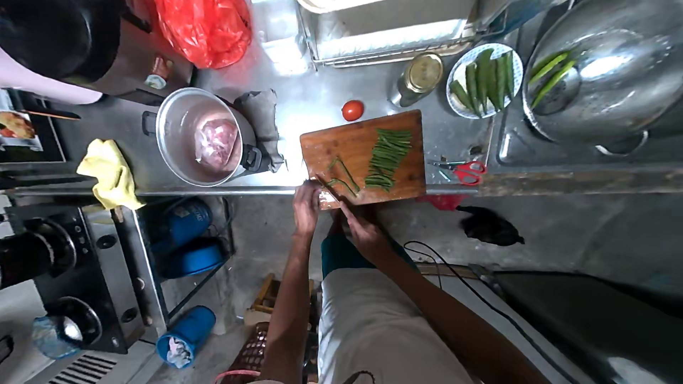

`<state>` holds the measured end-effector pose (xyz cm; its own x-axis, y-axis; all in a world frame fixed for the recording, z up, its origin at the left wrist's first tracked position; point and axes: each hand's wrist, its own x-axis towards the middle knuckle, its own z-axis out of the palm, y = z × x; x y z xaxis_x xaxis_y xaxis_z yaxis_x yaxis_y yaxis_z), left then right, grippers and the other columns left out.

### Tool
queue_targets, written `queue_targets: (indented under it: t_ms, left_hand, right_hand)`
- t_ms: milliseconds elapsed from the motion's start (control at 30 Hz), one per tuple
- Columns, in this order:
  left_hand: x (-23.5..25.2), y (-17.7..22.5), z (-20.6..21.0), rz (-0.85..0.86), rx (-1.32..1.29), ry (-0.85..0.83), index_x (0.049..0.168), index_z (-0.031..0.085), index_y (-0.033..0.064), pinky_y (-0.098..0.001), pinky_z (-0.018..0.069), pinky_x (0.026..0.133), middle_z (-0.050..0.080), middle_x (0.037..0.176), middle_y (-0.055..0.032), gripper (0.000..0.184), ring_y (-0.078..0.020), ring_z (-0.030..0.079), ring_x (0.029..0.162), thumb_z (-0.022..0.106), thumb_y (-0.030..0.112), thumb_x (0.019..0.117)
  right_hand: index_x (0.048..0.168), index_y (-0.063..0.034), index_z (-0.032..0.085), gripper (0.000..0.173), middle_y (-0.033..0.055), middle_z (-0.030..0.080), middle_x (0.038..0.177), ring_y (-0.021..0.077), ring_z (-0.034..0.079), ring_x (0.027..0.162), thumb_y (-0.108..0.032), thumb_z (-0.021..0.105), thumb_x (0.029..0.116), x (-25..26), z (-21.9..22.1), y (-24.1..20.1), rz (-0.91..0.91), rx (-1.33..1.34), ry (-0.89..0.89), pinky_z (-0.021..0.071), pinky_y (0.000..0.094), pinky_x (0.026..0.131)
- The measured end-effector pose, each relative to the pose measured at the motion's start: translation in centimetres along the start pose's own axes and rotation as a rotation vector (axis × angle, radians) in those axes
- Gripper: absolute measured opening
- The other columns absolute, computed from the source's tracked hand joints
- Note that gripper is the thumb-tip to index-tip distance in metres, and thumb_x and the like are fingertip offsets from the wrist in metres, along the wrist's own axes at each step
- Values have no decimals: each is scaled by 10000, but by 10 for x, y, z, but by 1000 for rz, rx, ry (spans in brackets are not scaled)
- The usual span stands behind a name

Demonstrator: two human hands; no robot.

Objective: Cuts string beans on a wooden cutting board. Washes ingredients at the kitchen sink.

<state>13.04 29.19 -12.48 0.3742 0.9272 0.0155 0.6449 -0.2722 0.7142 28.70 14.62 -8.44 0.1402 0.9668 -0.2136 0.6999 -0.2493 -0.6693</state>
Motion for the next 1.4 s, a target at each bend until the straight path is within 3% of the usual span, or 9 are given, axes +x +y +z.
queue_targets:
  t_ms: [167,300,400,633,733,800,900,1067,1400]
  left_hand:
    - [-2,1,0,-20,7,14,1091,703,40,-385,562,949,705,1080,-102,129,-226,675,1037,642,119,1009]
    - [0,2,-5,-27,3,-31,1094,689,33,-398,558,956,697,1082,-116,121,-241,670,1051,613,79,1012]
    - [2,5,-8,-27,-6,-63,1090,680,33,-390,567,948,687,1090,-118,115,-241,670,1054,604,43,1005]
    - [1,-14,-21,-150,88,64,1182,663,33,-446,536,1011,688,1152,-135,196,-272,654,1121,542,111,1049]
    - [6,-15,-28,-173,135,99,1302,635,52,-444,505,1073,649,1317,-124,279,-266,619,1236,501,100,1063]
    - [11,-8,-30,-128,159,64,1249,674,46,-452,468,1110,600,1408,-117,254,-283,567,1304,530,81,1043]
    - [22,7,-29,22,188,-41,1174,721,64,-461,491,1059,635,1320,-127,216,-308,583,1244,587,57,1005]
    - [39,31,-28,212,147,-245,1181,741,92,-435,510,1024,663,1210,-118,210,-285,607,1177,646,100,994]
    - [37,36,-24,169,95,-254,1102,716,49,-435,507,1053,652,1254,-128,170,-276,608,1215,610,160,1029]
  right_hand:
    - [1577,-226,451,502,177,736,1029,299,733,778,-158,462,1080,-1,-1,-9,40,-23,-14,621,455,695]
    - [1655,-348,218,647,214,701,1168,376,725,876,-155,419,1072,14,-14,-32,258,-153,-323,594,526,766]
    - [1659,-365,178,675,215,700,1152,380,723,884,-147,423,1069,23,-8,-34,296,-178,-375,593,520,770]
    - [1620,-270,356,501,169,716,1226,306,743,976,-232,373,1121,20,11,2,82,113,-103,605,475,879]
    - [1588,-238,428,467,154,746,1127,275,752,902,-248,401,1121,14,6,6,48,156,52,621,452,825]
    - [1573,-222,456,456,144,753,1084,248,748,875,-258,419,1120,12,1,10,46,170,117,620,422,812]
    - [1585,-237,436,468,140,753,1112,238,748,868,-271,415,1119,11,-6,15,88,167,120,619,424,815]
    - [1613,-266,380,493,152,750,985,275,724,759,-320,373,1122,11,-18,13,165,120,57,607,476,723]
    - [1594,-259,420,476,136,752,1126,241,743,862,-308,391,1122,6,-12,14,159,152,86,614,439,803]
